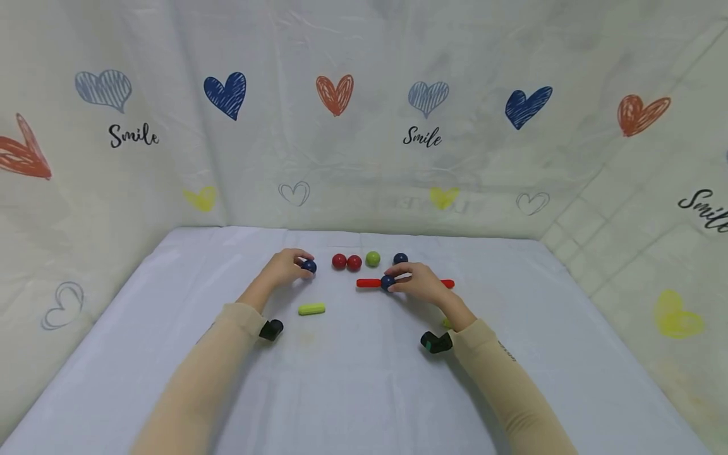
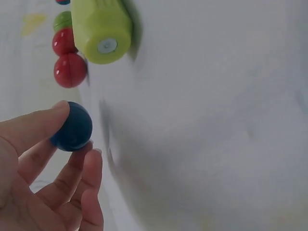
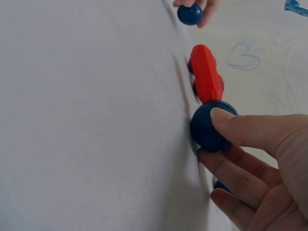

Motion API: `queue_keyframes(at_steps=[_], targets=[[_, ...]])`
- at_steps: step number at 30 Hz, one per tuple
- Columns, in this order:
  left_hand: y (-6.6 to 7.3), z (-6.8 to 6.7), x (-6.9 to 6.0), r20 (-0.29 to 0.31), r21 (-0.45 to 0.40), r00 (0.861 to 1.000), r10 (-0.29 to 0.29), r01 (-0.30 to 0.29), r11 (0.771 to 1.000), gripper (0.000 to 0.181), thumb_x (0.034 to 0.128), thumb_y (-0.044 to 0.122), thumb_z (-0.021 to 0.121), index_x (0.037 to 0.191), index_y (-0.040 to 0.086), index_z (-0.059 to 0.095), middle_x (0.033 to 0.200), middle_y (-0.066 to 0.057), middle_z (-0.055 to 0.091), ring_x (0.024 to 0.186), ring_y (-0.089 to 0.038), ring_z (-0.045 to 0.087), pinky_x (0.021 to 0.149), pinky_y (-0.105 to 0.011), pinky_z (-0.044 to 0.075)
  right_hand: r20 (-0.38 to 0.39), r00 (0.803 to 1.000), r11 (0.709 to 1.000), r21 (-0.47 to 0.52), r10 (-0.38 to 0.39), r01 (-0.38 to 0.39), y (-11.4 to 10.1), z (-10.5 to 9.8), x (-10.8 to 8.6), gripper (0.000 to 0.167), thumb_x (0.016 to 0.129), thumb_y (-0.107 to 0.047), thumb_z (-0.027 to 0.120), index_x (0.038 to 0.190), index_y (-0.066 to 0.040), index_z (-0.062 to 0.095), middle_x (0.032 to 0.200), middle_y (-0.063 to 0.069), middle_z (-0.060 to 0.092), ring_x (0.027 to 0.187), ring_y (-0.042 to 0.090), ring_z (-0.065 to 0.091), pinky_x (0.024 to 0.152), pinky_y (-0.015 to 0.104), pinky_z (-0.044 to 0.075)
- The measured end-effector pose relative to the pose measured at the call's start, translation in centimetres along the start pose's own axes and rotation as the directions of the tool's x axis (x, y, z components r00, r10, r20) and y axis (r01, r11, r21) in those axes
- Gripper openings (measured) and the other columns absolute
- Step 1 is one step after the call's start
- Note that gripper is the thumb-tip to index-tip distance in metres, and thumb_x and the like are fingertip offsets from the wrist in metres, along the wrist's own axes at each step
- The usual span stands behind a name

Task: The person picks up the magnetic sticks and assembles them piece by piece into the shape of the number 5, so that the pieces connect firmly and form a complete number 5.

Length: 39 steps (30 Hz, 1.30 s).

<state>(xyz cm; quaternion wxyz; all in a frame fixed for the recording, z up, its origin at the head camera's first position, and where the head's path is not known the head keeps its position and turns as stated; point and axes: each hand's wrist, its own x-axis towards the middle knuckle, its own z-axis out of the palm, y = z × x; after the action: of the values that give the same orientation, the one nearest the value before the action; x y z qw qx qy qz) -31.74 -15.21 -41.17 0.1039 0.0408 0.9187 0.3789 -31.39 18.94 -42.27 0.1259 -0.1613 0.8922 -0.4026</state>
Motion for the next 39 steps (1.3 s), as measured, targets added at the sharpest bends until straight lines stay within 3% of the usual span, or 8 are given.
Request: queue_keyframes(at_steps=[13, 39], targets=[[1.2, 1.1, -0.8, 0.028, 0.038, 0.995, 0.094, -0.095, 0.995, 0.043, 0.0924, 0.017, 0.077, 0.133, 0.007, 0.065, 0.127, -0.021, 0.063, 0.109, -0.034, 0.06, 0.094, -0.048, 0.05, 0.004, 1.0, 1.0, 0.007, 0.002, -0.002, -0.3, -0.2, -0.1, 0.034, 0.094, -0.008, 0.075, 0.127, -0.005, 0.069, 0.13, 0.018, 0.064, 0.117, 0.034, 0.065, 0.101, 0.046, 0.05], [3.6, 3.5, -1.8, 0.098, 0.071, 0.987, 0.129, -0.137, 0.988, 0.039, 0.0923, 0.017, 0.078, 0.129, 0.011, 0.068, 0.123, -0.016, 0.066, 0.112, -0.031, 0.061, 0.1, -0.05, 0.048, 0.003, 1.0, 1.0, -0.003, -0.021, 0.021, -0.6, 0.0, 0.2, 0.032, 0.093, -0.007, 0.076, 0.125, -0.003, 0.07, 0.127, 0.019, 0.065, 0.114, 0.034, 0.067, 0.099, 0.046, 0.052]])
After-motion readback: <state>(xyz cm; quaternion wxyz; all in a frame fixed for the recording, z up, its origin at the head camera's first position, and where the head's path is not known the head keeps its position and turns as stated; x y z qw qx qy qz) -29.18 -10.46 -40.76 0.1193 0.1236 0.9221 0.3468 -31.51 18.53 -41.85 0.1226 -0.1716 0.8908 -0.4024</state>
